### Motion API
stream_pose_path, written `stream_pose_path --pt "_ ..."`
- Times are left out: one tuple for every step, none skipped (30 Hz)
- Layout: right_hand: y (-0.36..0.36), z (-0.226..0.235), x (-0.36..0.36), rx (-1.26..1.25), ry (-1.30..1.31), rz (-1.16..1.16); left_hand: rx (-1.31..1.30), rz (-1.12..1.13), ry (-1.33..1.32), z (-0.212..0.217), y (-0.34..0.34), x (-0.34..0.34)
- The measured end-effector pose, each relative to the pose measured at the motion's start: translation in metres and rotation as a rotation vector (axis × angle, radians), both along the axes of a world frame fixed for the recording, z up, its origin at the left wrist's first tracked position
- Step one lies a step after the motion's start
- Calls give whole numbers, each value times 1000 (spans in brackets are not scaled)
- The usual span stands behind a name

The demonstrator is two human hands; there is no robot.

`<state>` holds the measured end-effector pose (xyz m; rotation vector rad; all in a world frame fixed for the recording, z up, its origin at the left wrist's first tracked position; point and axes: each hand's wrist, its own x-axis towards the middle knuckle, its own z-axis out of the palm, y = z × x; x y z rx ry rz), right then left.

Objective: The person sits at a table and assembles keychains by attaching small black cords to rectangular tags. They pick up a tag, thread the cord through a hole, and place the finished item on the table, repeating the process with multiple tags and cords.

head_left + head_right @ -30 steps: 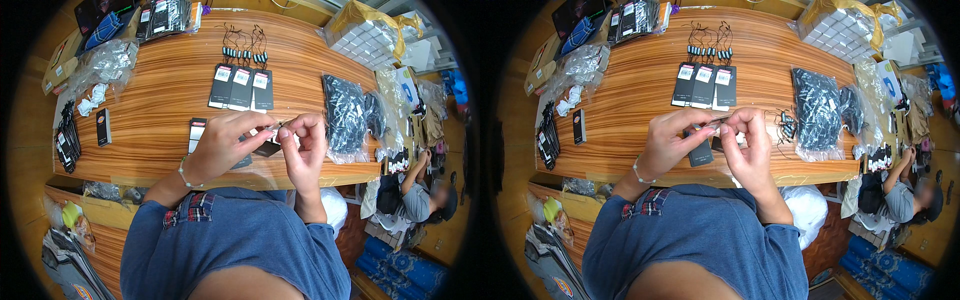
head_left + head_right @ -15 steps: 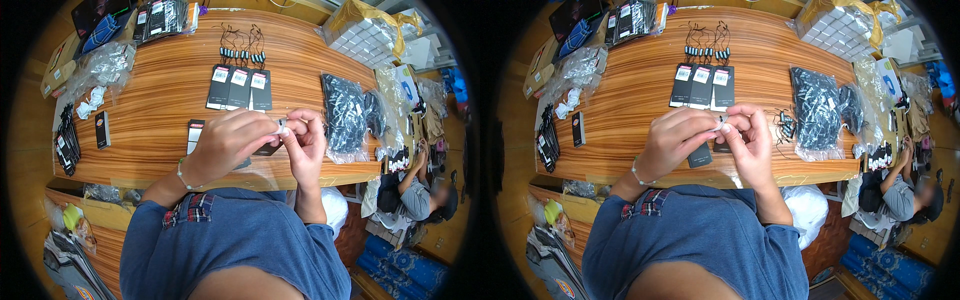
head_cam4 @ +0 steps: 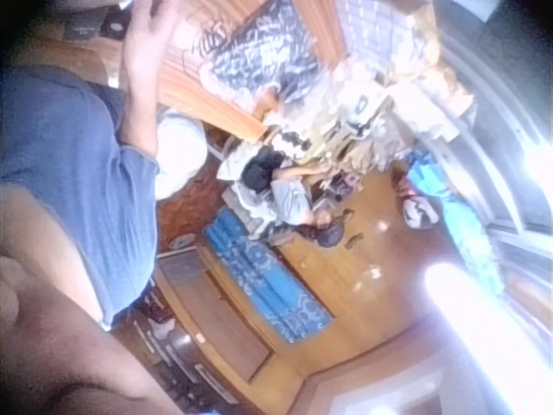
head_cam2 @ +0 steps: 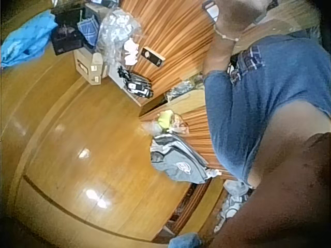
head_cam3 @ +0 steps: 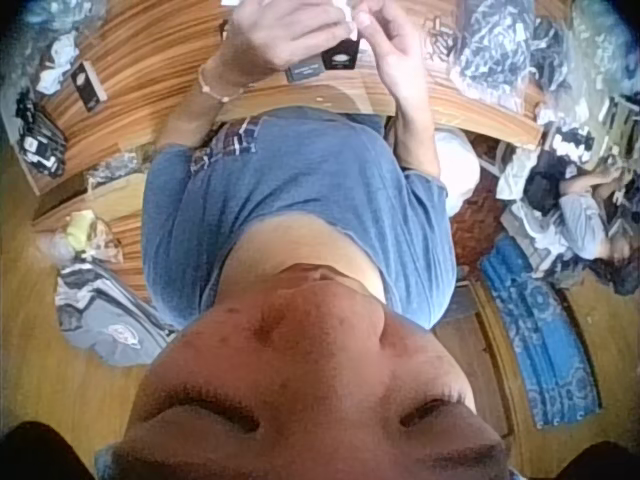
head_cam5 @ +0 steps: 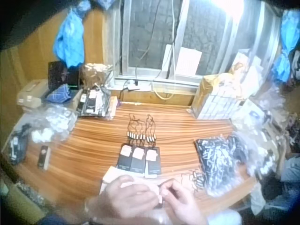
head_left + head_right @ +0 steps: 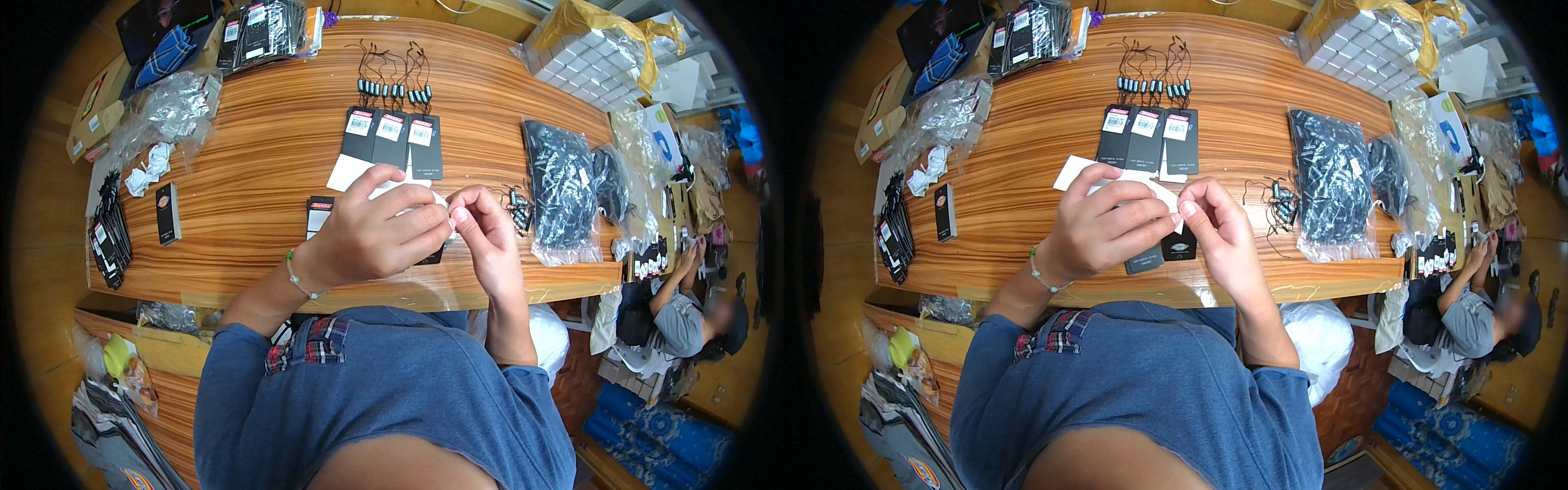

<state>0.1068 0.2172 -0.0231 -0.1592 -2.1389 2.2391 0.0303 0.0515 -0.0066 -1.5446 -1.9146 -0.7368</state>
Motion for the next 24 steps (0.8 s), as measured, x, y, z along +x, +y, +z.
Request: stream_pose_path --pt "0 -2 -1 112 98 -43 4 -5 -5 -1 1 0" --pt "0 -5 -2 224 197 -86 7 -9 -10 -2 1 0" --pt "0 -6 -3 337 295 -128 24 -11 -29 -3 2 0" --pt "-2 -5 -3 301 305 -148 40 -12 -48 -4 4 0" --pt "-4 -4 -3 265 314 -167 56 -13 -68 -5 4 0" --pt "-6 -3 -3 231 324 -188 64 -13 -76 -4 5 -1" --pt "-7 -2 -3 219 327 -202 73 -13 -85 -3 5 -1" --pt "-8 -1 -4 206 331 -217 81 -13 -93 -3 5 -2" --pt "-9 -1 -5 193 335 -229 80 -8 -85 -3 5 -2" --pt "-10 -2 -6 209 344 -235 80 -3 -77 -3 5 -2" --pt "-10 -3 -7 226 353 -242 79 2 -70 -3 5 -3" --pt "-10 -4 -8 242 361 -248 58 8 -48 -2 5 -3" --pt "-9 -7 -8 223 355 -269 36 12 -26 0 5 -3" --pt "-7 -10 -9 204 350 -291 15 17 -4 2 5 -4" --pt "-5 -12 -10 183 344 -313 -18 -5 21 1 5 -4" --pt "1 -7 -12 154 309 -355 -52 -27 45 -1 4 -5" --pt "8 -6 -15 94 309 -373 -85 -49 69 -2 3 -6" --pt "15 -5 -16 35 310 -394 -104 -54 53 -1 2 -8" --pt "22 -3 -15 -28 308 -375 -123 -59 37 -1 0 -11" --pt "27 0 -14 -92 307 -355 -142 -63 21 0 -2 -13" --pt "31 3 -12 -197 326 -315 -115 -65 -25 -1 -3 -15" --pt "37 4 -10 -260 326 -282 -88 -66 -70 -1 -4 -16" --pt "39 6 -9 -327 336 -236 -62 -66 -116 -2 -5 -18" --pt "41 7 -9 -393 345 -190 -30 -66 -149 -4 -5 -18"
